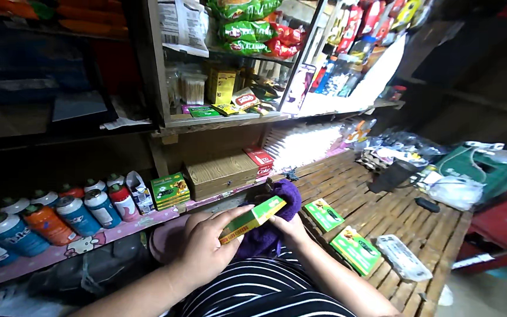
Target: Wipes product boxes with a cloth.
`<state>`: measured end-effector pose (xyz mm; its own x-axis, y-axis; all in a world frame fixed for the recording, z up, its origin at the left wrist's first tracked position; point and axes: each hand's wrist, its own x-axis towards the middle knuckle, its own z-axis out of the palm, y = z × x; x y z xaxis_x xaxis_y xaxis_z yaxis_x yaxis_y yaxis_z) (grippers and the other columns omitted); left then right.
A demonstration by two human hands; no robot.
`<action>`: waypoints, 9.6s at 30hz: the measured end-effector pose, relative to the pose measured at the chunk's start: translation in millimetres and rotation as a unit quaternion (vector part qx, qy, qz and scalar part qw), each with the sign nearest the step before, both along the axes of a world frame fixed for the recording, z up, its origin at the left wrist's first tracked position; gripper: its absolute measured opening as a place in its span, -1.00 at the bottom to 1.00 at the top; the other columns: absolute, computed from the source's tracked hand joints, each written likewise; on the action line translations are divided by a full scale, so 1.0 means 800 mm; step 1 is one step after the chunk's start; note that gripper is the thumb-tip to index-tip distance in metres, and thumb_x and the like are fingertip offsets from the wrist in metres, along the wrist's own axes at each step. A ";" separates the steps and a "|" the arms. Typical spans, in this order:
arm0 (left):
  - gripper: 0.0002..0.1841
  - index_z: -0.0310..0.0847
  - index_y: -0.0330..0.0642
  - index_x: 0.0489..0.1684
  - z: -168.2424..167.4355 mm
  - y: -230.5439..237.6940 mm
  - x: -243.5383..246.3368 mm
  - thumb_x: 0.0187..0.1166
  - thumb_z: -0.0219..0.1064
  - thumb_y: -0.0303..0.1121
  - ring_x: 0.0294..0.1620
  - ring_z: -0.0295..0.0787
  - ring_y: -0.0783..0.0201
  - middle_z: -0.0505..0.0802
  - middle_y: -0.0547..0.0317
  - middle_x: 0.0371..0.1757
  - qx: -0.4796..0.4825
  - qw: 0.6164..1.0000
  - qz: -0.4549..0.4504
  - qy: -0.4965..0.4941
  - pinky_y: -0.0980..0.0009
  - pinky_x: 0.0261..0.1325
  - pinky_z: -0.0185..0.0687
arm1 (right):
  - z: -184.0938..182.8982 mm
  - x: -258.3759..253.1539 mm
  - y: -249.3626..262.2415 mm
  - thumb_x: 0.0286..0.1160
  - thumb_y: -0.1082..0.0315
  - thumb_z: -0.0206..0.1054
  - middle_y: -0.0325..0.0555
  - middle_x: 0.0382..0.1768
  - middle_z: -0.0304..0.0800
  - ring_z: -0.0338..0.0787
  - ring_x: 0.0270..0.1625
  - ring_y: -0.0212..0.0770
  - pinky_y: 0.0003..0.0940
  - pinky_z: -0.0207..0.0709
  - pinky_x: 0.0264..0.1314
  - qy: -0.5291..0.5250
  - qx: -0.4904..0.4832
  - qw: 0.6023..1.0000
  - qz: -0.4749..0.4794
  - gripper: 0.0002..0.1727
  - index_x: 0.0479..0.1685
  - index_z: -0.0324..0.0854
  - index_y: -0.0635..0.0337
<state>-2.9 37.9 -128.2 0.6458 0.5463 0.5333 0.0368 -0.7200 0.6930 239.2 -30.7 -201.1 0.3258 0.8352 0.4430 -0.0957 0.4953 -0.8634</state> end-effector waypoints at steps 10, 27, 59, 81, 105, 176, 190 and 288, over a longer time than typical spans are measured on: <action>-0.65 0.63 -0.09 0.24 0.003 0.002 -0.005 0.49 0.43 -0.46 -0.04 0.85 0.48 0.90 0.41 0.00 -0.155 0.949 -0.169 -0.214 0.46 0.08 0.82 | 0.001 -0.020 -0.004 0.31 0.21 0.61 -0.36 0.01 0.91 0.85 0.10 -0.42 -0.35 0.72 0.28 -0.006 0.010 0.991 0.131 -0.58 0.17 0.66 -0.02; 0.15 -0.26 -0.22 0.90 0.013 0.003 0.001 0.35 0.58 -0.13 0.72 0.32 0.35 0.22 0.01 0.84 -0.260 0.961 0.002 -0.089 0.47 0.59 0.47 | 0.017 -0.021 -0.017 0.14 0.34 0.70 -0.54 0.08 0.89 0.80 0.20 -0.54 -0.41 0.70 0.38 -0.118 0.149 0.974 -0.119 -0.47 0.20 0.72 -0.08; -0.46 0.66 -0.09 0.37 0.018 0.006 -0.008 0.54 0.38 0.05 0.36 0.76 0.01 0.81 -0.09 0.30 -0.533 0.712 -0.346 -0.298 0.00 0.44 0.65 | 0.004 -0.016 -0.001 0.45 0.12 0.49 -0.01 0.39 0.71 0.60 0.55 -0.16 -0.15 0.43 0.68 -0.304 0.221 0.909 -0.180 -0.51 0.33 0.61 0.11; -0.06 0.33 -0.16 0.62 0.003 0.004 -0.001 0.41 0.21 0.44 0.48 0.65 -0.01 0.71 -0.10 0.43 -0.487 0.828 -0.227 -0.161 -0.07 0.53 0.57 | 0.000 -0.003 0.001 0.77 -0.33 -0.39 0.31 0.52 0.49 0.36 0.71 -0.01 -0.08 0.11 0.83 -0.441 0.097 0.882 -0.131 -0.09 0.51 0.44 0.33; -0.13 0.46 -0.11 0.46 -0.004 -0.011 0.025 0.70 -0.56 0.35 0.25 0.80 0.05 0.84 -0.05 0.19 -0.612 0.776 -0.061 -0.138 -0.01 0.30 0.74 | 0.023 -0.023 0.011 0.69 0.08 0.28 0.11 0.19 0.75 0.61 0.41 -0.04 -0.08 0.37 0.58 -0.433 0.180 0.883 0.013 -0.65 -0.24 0.79 0.17; -0.26 0.56 -0.07 0.12 -0.015 0.040 0.016 0.81 -0.58 0.17 0.03 0.87 0.28 0.89 0.15 -0.08 -0.541 0.780 -0.027 -0.313 0.23 0.09 0.83 | 0.050 -0.084 0.010 0.60 0.26 0.32 -0.03 0.14 0.78 0.69 0.26 0.03 -0.07 0.52 0.23 -0.502 0.277 0.817 0.064 -0.83 -0.16 0.85 -0.01; -0.22 0.57 -0.06 0.13 0.005 0.032 0.016 0.76 -0.53 0.28 0.01 0.88 0.23 0.89 0.14 -0.08 -0.551 0.762 0.062 -0.336 0.14 0.04 0.84 | 0.047 -0.064 0.024 0.61 0.34 0.29 0.04 0.05 0.78 0.73 0.13 0.05 -0.09 0.57 0.11 -0.525 0.250 0.813 -0.024 -0.83 -0.13 0.83 0.02; -0.17 0.70 0.06 0.17 -0.003 0.005 0.014 0.52 -0.24 0.52 0.06 0.88 0.31 0.92 0.21 -0.01 -0.508 0.838 -0.069 -0.186 0.25 0.12 0.82 | 0.016 -0.046 0.026 0.62 0.31 0.21 -0.04 0.58 0.57 0.37 0.74 0.10 0.17 0.23 0.71 -0.489 0.281 0.825 0.037 -0.76 -0.13 0.83 0.10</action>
<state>8.1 42.3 -130.5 0.6317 0.7750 0.0168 -0.3536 0.2688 0.8959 202.8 -10.1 -188.3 -0.4592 0.4108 0.7876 0.4635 0.8672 -0.1820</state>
